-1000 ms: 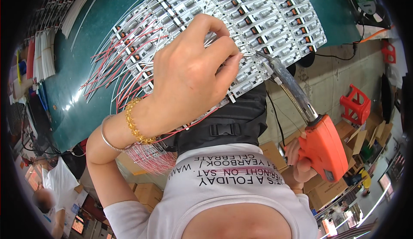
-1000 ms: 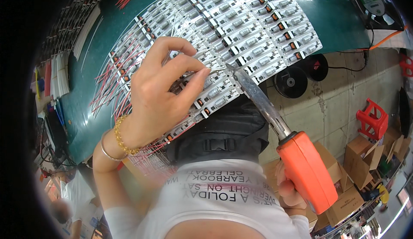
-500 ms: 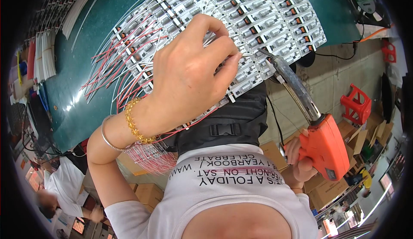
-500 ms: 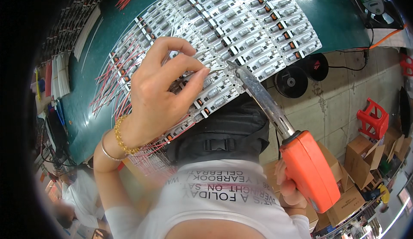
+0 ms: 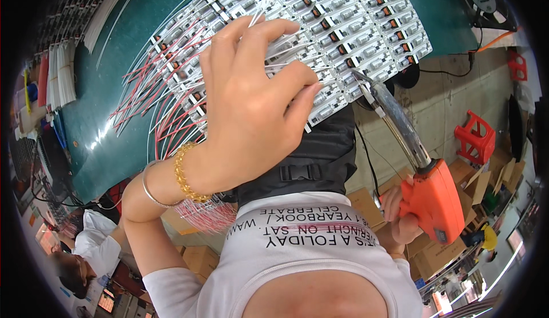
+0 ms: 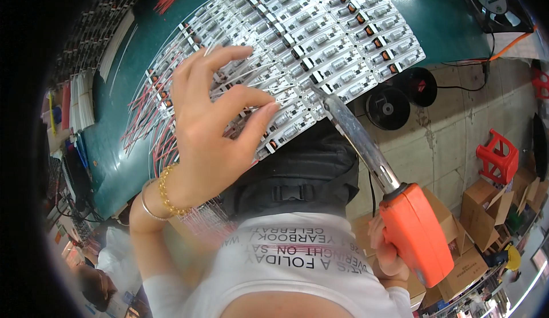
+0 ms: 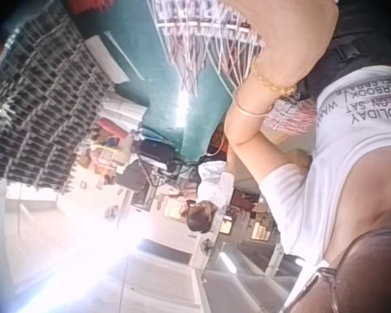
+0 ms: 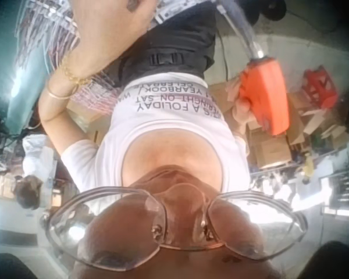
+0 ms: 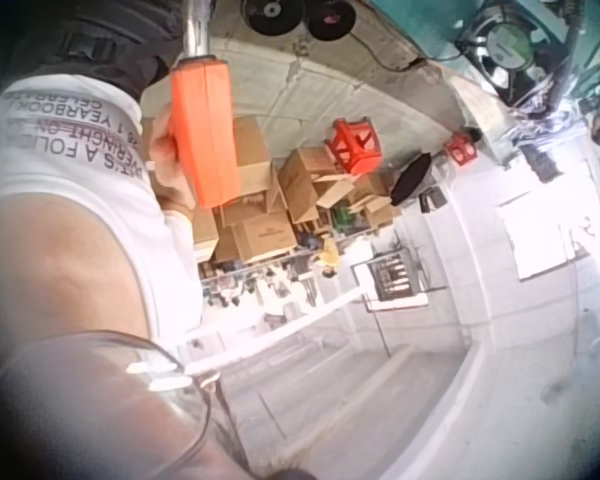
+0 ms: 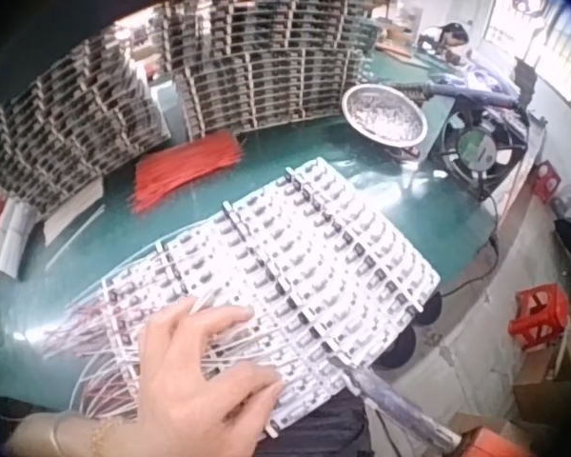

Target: The person uses a soldering iron to attach red and white wires to a large grid of electronic components on a green workbench. They repeatedly pick up individual wires, position them on the component terminals, and apply the soldering iron to secure the connections.

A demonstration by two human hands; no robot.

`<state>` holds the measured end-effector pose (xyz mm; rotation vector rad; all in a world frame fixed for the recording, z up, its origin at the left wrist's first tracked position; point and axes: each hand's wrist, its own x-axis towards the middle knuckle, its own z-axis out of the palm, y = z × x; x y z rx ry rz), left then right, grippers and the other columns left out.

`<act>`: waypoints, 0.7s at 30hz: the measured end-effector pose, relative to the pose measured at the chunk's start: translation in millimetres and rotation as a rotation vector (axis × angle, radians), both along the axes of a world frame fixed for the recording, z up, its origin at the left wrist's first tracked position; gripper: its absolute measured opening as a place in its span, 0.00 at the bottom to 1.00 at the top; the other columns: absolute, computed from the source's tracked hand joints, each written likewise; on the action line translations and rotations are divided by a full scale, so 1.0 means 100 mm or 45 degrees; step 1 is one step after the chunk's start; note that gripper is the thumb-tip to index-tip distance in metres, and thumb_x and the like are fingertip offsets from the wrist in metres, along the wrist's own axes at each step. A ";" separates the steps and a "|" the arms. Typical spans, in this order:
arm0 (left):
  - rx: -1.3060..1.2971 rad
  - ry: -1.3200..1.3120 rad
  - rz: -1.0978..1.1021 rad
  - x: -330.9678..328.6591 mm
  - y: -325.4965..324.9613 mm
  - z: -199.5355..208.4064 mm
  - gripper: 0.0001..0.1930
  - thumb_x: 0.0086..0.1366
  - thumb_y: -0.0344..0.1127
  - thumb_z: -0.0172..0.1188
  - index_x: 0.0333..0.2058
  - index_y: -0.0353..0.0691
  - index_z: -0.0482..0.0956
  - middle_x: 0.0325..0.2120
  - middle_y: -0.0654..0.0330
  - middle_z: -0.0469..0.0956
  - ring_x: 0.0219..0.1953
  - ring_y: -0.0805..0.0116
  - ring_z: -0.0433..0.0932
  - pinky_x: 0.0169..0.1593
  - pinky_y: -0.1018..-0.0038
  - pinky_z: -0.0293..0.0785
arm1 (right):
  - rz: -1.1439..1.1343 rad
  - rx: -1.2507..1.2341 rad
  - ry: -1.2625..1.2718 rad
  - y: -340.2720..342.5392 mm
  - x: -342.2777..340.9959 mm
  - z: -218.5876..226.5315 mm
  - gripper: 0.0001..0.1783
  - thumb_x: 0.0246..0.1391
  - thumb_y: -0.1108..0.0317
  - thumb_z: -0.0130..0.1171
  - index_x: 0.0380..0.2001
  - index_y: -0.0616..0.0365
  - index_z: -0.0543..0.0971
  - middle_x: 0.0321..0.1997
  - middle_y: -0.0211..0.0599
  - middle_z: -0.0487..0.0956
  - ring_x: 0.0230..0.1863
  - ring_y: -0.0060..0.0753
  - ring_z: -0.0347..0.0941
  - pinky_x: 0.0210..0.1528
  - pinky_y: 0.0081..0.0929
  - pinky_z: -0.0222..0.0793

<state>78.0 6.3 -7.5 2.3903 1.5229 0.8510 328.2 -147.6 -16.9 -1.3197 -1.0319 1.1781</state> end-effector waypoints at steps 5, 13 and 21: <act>-0.021 -0.045 -0.050 0.05 0.00 -0.07 0.06 0.47 0.29 0.70 0.25 0.44 0.81 0.48 0.57 0.75 0.56 0.46 0.67 0.59 0.56 0.59 | 0.099 0.165 -0.134 -0.17 0.19 -0.20 0.45 0.53 0.38 0.59 0.55 0.71 0.66 0.12 0.23 0.65 0.12 0.20 0.60 0.18 0.22 0.59; 0.005 -0.019 -0.046 0.06 0.00 -0.07 0.05 0.47 0.30 0.69 0.24 0.45 0.81 0.47 0.58 0.76 0.54 0.47 0.68 0.57 0.56 0.60 | 0.109 -0.163 -0.618 -0.34 0.24 -0.11 0.34 0.53 0.32 0.54 0.34 0.58 0.77 0.34 0.33 0.72 0.32 0.33 0.67 0.34 0.30 0.64; 0.013 -0.016 -0.074 0.12 0.04 -0.10 0.06 0.45 0.30 0.70 0.23 0.44 0.81 0.46 0.58 0.76 0.53 0.48 0.69 0.55 0.57 0.61 | 0.044 0.089 -0.083 -0.14 0.17 -0.15 0.43 0.55 0.38 0.57 0.56 0.69 0.65 0.10 0.22 0.63 0.10 0.18 0.58 0.18 0.21 0.58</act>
